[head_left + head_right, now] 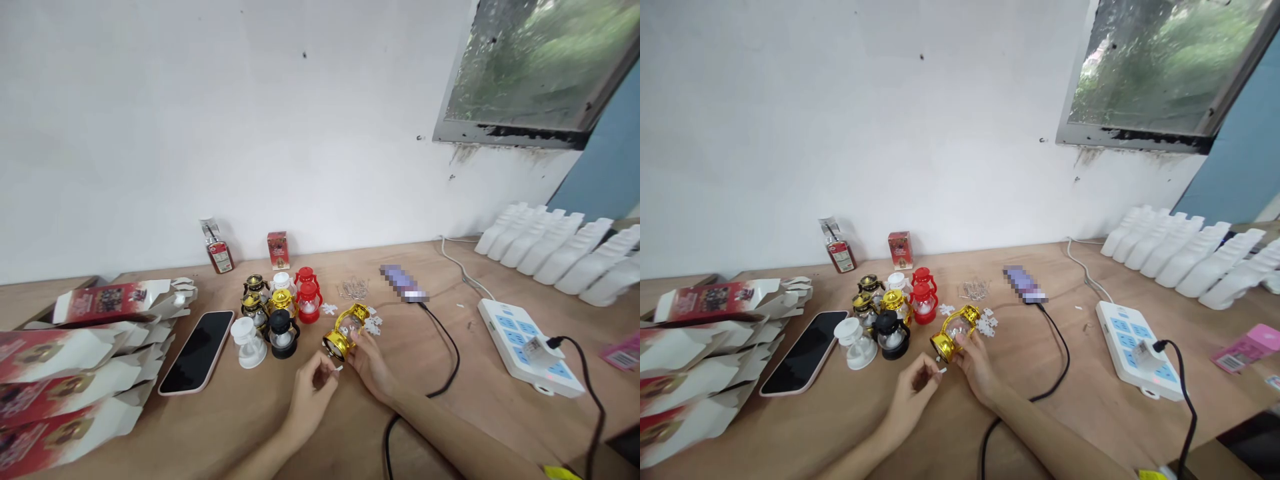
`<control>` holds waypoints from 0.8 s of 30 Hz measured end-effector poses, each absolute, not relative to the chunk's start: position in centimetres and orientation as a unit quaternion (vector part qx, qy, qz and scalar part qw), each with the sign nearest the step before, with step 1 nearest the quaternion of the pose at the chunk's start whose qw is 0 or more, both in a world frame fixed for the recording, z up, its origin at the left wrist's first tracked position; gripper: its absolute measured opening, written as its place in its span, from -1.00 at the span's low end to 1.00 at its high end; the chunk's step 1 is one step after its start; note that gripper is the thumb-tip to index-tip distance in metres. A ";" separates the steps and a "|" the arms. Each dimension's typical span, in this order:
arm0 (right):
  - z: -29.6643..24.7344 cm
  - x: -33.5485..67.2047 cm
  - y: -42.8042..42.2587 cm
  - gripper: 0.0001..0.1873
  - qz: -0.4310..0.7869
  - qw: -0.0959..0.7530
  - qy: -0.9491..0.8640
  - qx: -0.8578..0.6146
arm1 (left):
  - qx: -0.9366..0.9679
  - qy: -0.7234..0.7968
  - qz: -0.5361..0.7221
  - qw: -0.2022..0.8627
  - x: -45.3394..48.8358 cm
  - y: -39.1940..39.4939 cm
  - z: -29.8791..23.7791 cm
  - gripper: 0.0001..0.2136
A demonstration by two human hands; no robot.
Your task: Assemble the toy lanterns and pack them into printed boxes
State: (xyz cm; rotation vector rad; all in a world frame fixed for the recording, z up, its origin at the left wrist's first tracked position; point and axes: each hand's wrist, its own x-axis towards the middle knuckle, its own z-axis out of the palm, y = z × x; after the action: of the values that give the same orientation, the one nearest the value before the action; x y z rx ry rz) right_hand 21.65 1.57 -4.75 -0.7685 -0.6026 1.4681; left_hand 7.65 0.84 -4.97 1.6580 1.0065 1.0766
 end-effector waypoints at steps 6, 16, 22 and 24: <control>-5.0 21.8 1.7 -0.68 0.649 0.636 -0.258 -0.327 | 0.657 0.410 0.433 0.462 7.8 0.8 -4.8 -0.87; -5.1 21.9 1.6 -0.69 0.645 0.634 -0.262 -0.336 | 0.651 0.410 0.424 0.478 8.0 0.9 -5.0 -0.88; -4.9 21.8 1.7 -0.67 0.643 0.638 -0.267 -0.329 | 0.651 0.410 0.418 0.483 7.9 0.8 -5.0 -0.85; -4.8 21.8 1.7 -0.66 0.640 0.641 -0.261 -0.334 | 0.651 0.411 0.416 0.483 7.9 0.7 -5.0 -0.85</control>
State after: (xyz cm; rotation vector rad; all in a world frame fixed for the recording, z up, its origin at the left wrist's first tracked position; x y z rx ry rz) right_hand 21.80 1.71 -4.80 -0.7608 -0.5949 1.4596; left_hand 7.89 0.75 -4.99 1.5869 1.0010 1.0142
